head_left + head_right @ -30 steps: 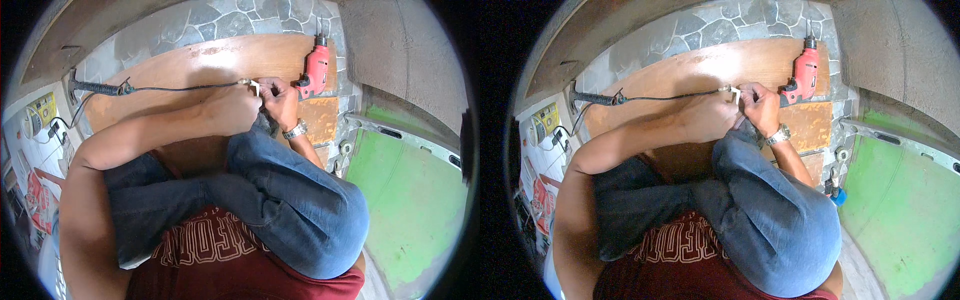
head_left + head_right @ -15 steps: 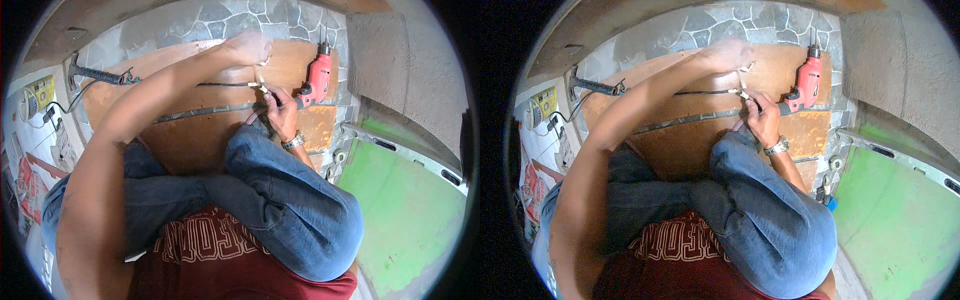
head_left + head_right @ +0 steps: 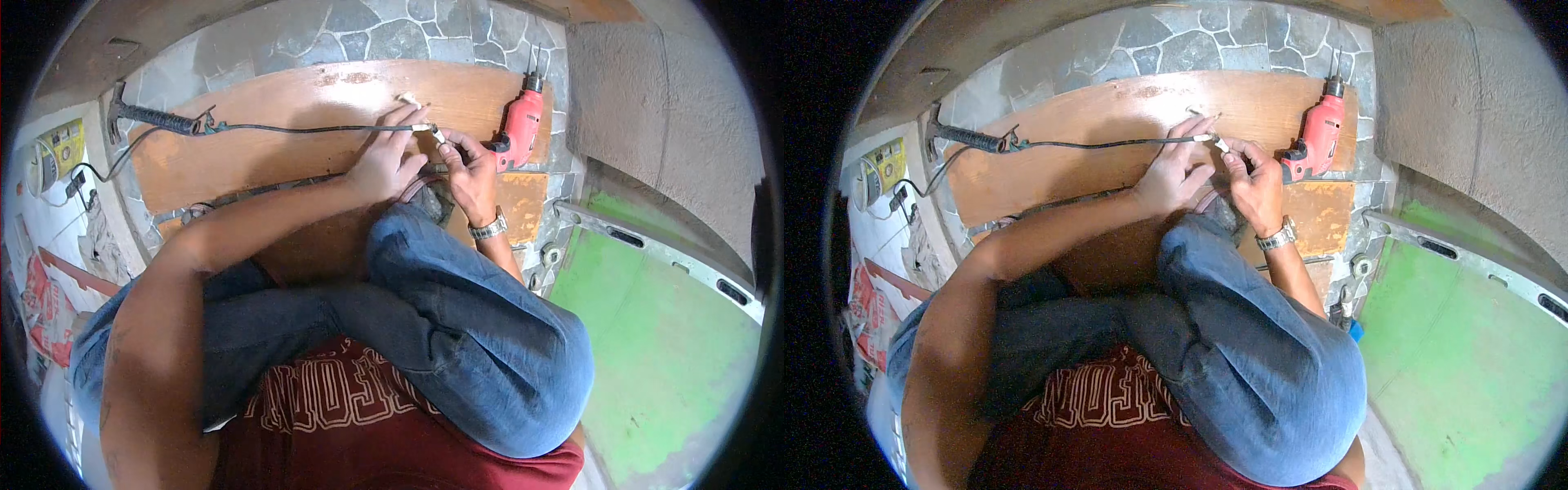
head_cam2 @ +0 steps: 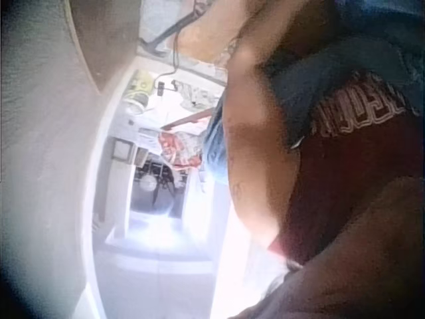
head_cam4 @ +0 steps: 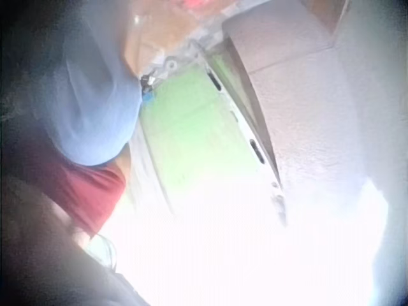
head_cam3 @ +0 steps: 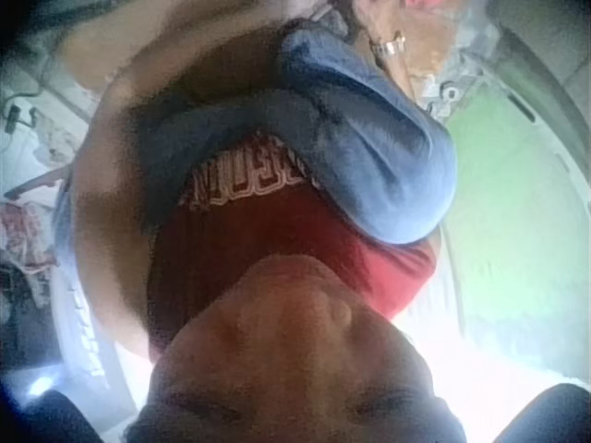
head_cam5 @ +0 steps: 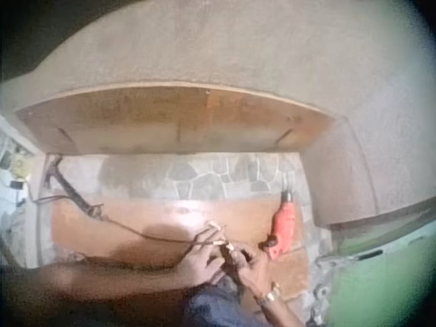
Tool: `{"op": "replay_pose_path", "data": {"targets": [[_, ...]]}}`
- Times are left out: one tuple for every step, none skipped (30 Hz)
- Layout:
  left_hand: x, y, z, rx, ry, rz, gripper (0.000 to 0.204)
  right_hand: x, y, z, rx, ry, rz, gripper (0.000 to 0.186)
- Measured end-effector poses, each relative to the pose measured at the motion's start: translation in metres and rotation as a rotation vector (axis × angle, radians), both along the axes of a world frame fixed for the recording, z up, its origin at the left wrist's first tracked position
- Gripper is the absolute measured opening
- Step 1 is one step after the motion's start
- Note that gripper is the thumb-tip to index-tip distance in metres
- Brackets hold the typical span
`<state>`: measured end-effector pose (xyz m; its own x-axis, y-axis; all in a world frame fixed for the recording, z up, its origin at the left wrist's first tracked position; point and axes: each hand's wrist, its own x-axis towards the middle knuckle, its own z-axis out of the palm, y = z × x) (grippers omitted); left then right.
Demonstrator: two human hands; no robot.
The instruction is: The person uses a hammer to drive a nail into a wall, then uses a drill to make a hole in a wooden board, and finally prepares electrical wires by stripping them and twisting them together.
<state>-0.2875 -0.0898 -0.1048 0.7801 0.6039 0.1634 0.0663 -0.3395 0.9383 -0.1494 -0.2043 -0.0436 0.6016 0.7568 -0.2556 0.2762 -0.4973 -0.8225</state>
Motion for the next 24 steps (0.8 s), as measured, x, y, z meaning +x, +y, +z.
{"op": "replay_pose_path", "data": {"targets": [[0.004, 0.008, -0.005, 0.024, 0.012, -0.091, 0.045, -0.001, 0.003, 0.000, 0.029, 0.089, -0.037, 0.022], [0.007, 0.015, -0.008, 0.048, 0.025, -0.181, 0.042, -0.003, 0.005, -0.001, 0.057, 0.179, -0.074, 0.023], [0.011, 0.017, -0.011, 0.111, -0.011, -0.171, 0.032, -0.001, 0.003, -0.003, 0.118, 0.192, -0.056, 0.029], [0.014, 0.017, -0.011, 0.114, -0.012, -0.166, 0.032, 0.002, 0.002, -0.002, 0.120, 0.191, -0.051, 0.029], [0.015, 0.017, -0.012, -0.007, 0.135, -0.271, 0.028, 0.005, 0.002, -0.001, 0.143, 0.152, -0.026, 0.030], [0.016, 0.019, -0.012, -0.128, 0.282, -0.375, 0.024, 0.007, 0.002, -0.001, 0.167, 0.113, -0.002, 0.032], [0.012, 0.012, -0.009, -0.032, 0.135, -0.253, 0.018, 0.006, 0.002, -0.001, 0.188, 0.071, 0.008, 0.030], [0.007, 0.009, -0.007, -0.033, 0.134, -0.259, 0.018, 0.006, 0.002, -0.001, 0.186, 0.070, 0.002, 0.030], [-0.001, 0.008, -0.005, -0.063, 0.125, -0.281, 0.018, 0.006, 0.003, -0.002, 0.139, 0.053, -0.029, 0.029], [-0.011, 0.006, -0.002, -0.093, 0.122, -0.298, 0.018, 0.001, 0.005, -0.001, 0.094, 0.042, -0.056, 0.028], [-0.018, 0.001, 0.005, -0.097, 0.119, -0.307, 0.018, 0.000, 0.005, 0.000, 0.089, 0.039, -0.065, 0.028], [-0.025, -0.005, 0.012, -0.152, 0.165, -0.333, 0.018, -0.002, 0.005, 0.000, 0.060, 0.020, -0.089, 0.027], [-0.029, -0.005, 0.021, -0.203, 0.217, -0.354, 0.019, -0.004, 0.005, 0.000, 0.037, 0.005, -0.109, 0.026], [-0.028, -0.002, 0.027, -0.201, 0.221, -0.358, 0.019, -0.005, 0.004, -0.003, 0.038, 0.009, -0.113, 0.026], [-0.026, 0.000, 0.032, -0.124, 0.236, -0.356, 0.021, -0.005, 0.003, -0.007, 0.014, -0.040, -0.098, 0.024], [-0.021, 0.004, 0.042, -0.046, 0.241, -0.358, 0.025, -0.004, 0.002, -0.007, -0.010, -0.100, -0.085, 0.023], [-0.014, 0.011, 0.046, -0.047, 0.240, -0.363, 0.025, -0.005, 0.002, -0.010, -0.013, -0.101, -0.090, 0.023], [-0.003, 0.023, 0.047, 0.126, 0.243, -0.442, 0.021, -0.006, 0.002, -0.014, 0.015, -0.091, -0.090, 0.022], [0.009, 0.037, 0.050, 0.297, 0.244, -0.520, 0.017, -0.009, 0.000, -0.017, 0.039, -0.079, -0.092, 0.020], [0.024, 0.064, 0.076, 0.352, 0.440, -0.677, 0.018, -0.012, 0.000, -0.017, 0.042, -0.077, -0.090, 0.020], [0.036, 0.080, 0.093, 0.460, 0.340, -0.608, 0.019, -0.011, -0.005, -0.021, 0.010, -0.143, -0.055, 0.020], [0.056, 0.092, 0.095, 0.541, 0.361, -0.678, 0.020, -0.009, -0.009, -0.021, -0.023, -0.213, -0.021, 0.020], [0.067, 0.106, 0.096, 0.630, 0.421, -0.720, 0.021, -0.014, 0.000, -0.016, -0.065, -0.131, -0.035, 0.020], [0.078, 0.112, 0.092, 0.633, 0.428, -0.709, 0.021, -0.013, -0.001, -0.020, -0.057, -0.130, -0.024, 0.020]]}}
